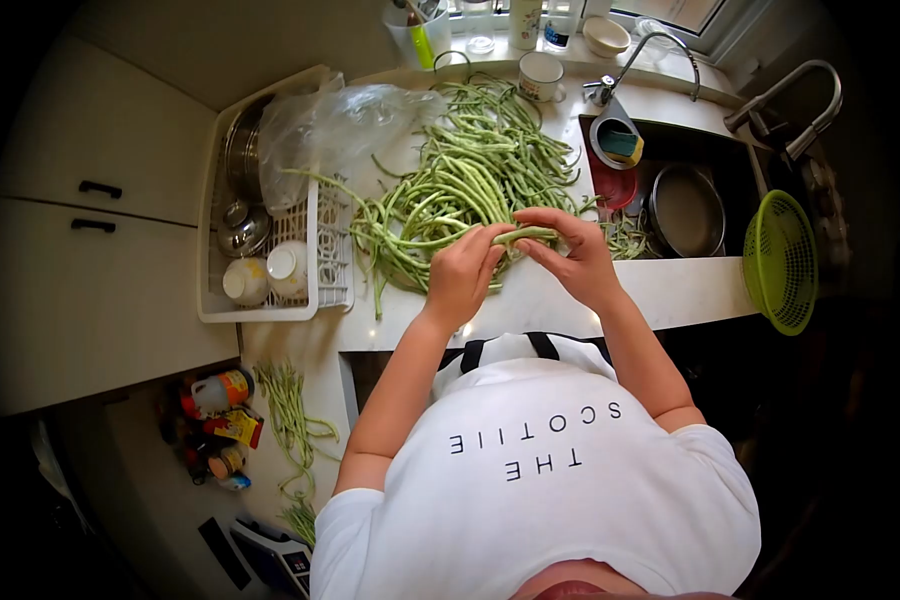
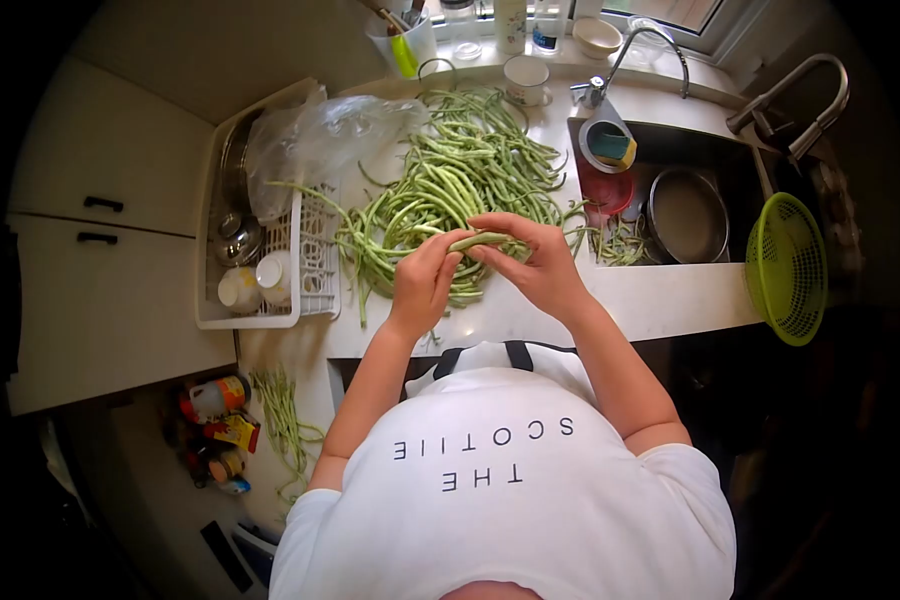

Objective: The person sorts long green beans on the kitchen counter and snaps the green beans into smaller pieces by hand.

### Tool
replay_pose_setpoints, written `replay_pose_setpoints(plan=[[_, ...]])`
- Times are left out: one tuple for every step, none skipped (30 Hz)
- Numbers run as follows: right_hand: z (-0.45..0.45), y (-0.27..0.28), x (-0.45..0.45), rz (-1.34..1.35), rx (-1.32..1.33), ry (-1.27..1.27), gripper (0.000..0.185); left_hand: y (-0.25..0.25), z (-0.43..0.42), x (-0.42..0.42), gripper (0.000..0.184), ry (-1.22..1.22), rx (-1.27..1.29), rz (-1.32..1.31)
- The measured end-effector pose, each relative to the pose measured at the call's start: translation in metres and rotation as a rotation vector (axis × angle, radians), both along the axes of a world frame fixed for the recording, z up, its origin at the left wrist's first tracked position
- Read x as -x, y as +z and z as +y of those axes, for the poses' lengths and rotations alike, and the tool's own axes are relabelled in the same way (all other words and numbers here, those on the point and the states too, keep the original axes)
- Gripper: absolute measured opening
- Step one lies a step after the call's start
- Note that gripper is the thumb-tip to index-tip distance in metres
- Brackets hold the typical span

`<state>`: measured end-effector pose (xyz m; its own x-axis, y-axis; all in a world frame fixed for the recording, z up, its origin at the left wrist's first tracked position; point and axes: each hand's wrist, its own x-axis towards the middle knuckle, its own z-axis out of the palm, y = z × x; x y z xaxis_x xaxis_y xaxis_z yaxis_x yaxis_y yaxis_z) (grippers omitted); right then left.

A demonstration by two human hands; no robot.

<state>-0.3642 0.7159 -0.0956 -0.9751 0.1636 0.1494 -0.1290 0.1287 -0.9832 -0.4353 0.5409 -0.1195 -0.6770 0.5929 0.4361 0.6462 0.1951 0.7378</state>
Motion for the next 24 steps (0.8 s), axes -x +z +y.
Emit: replay_pose_setpoints(plan=[[0.002, 0.006, -0.001, -0.02, 0.1, -0.002, 0.029, 0.007, 0.001, -0.001, 0.022, -0.008, -0.002, 0.008], [0.005, 0.004, -0.002, -0.015, 0.143, 0.019, 0.029, 0.013, 0.0, -0.003, 0.022, 0.028, 0.012, -0.006], [0.007, 0.006, -0.001, -0.007, 0.142, 0.017, 0.029, 0.019, -0.002, -0.003, 0.022, 0.067, 0.027, -0.021], [0.009, 0.008, -0.001, 0.023, 0.164, 0.019, 0.027, 0.023, -0.003, -0.002, 0.022, 0.091, 0.028, -0.048], [0.009, 0.009, -0.001, 0.05, 0.186, 0.022, 0.025, 0.026, -0.006, -0.001, 0.022, 0.092, 0.03, -0.046], [0.01, 0.009, 0.001, 0.048, 0.191, 0.024, 0.025, 0.028, -0.01, 0.0, 0.021, 0.085, 0.044, -0.073], [0.012, 0.008, 0.003, 0.12, 0.043, 0.022, 0.023, 0.03, -0.014, -0.001, 0.02, 0.08, 0.06, -0.103], [0.013, 0.008, 0.004, 0.191, -0.104, 0.021, 0.021, 0.034, -0.016, -0.004, 0.017, 0.121, 0.089, -0.106], [0.012, 0.009, 0.005, 0.187, -0.096, 0.022, 0.021, 0.037, -0.019, -0.005, 0.017, 0.123, 0.096, -0.109], [0.011, 0.011, 0.006, 0.25, -0.229, 0.016, 0.021, 0.038, -0.022, -0.005, 0.017, 0.133, 0.107, -0.077], [0.011, 0.013, 0.007, 0.314, -0.365, 0.009, 0.02, 0.04, -0.024, -0.005, 0.016, 0.143, 0.116, -0.044], [0.009, 0.014, 0.006, 0.313, -0.361, 0.008, 0.02, 0.042, -0.024, -0.006, 0.015, 0.136, 0.096, -0.045], [0.006, 0.016, 0.005, 0.323, -0.366, 0.007, 0.02, 0.042, -0.024, -0.007, 0.015, 0.136, 0.098, -0.047], [0.004, 0.017, 0.004, 0.332, -0.371, 0.007, 0.021, 0.042, -0.023, -0.008, 0.014, 0.126, 0.048, -0.059], [0.003, 0.016, 0.004, 0.33, -0.37, 0.009, 0.021, 0.042, -0.023, -0.01, 0.014, 0.117, -0.002, -0.072], [0.003, 0.014, 0.004, 0.368, -0.4, 0.032, 0.021, 0.044, -0.023, -0.012, 0.014, 0.119, -0.003, -0.074], [0.002, 0.014, 0.005, 0.408, -0.429, 0.056, 0.021, 0.047, -0.023, -0.013, 0.014, 0.08, 0.017, -0.07], [0.0, 0.015, 0.004, 0.408, -0.428, 0.059, 0.021, 0.049, -0.024, -0.014, 0.014, 0.041, 0.036, -0.064], [-0.003, 0.019, 0.004, 0.422, -0.44, 0.091, 0.022, 0.049, -0.025, -0.015, 0.014, 0.045, 0.036, -0.064], [-0.004, 0.022, 0.003, 0.436, -0.451, 0.123, 0.022, 0.049, -0.027, -0.015, 0.014, 0.044, 0.06, -0.034], [-0.005, 0.024, 0.003, 0.437, -0.451, 0.125, 0.022, 0.049, -0.027, -0.015, 0.014, 0.042, 0.083, -0.005], [-0.005, 0.025, 0.003, 0.45, -0.462, 0.124, 0.022, 0.05, -0.028, -0.015, 0.014, 0.043, 0.083, -0.004], [-0.005, 0.026, 0.003, 0.462, -0.473, 0.124, 0.022, 0.05, -0.029, -0.016, 0.014, 0.035, 0.062, 0.009], [-0.005, 0.026, 0.004, 0.462, -0.473, 0.124, 0.022, 0.05, -0.029, -0.016, 0.014, 0.027, 0.041, 0.022]])
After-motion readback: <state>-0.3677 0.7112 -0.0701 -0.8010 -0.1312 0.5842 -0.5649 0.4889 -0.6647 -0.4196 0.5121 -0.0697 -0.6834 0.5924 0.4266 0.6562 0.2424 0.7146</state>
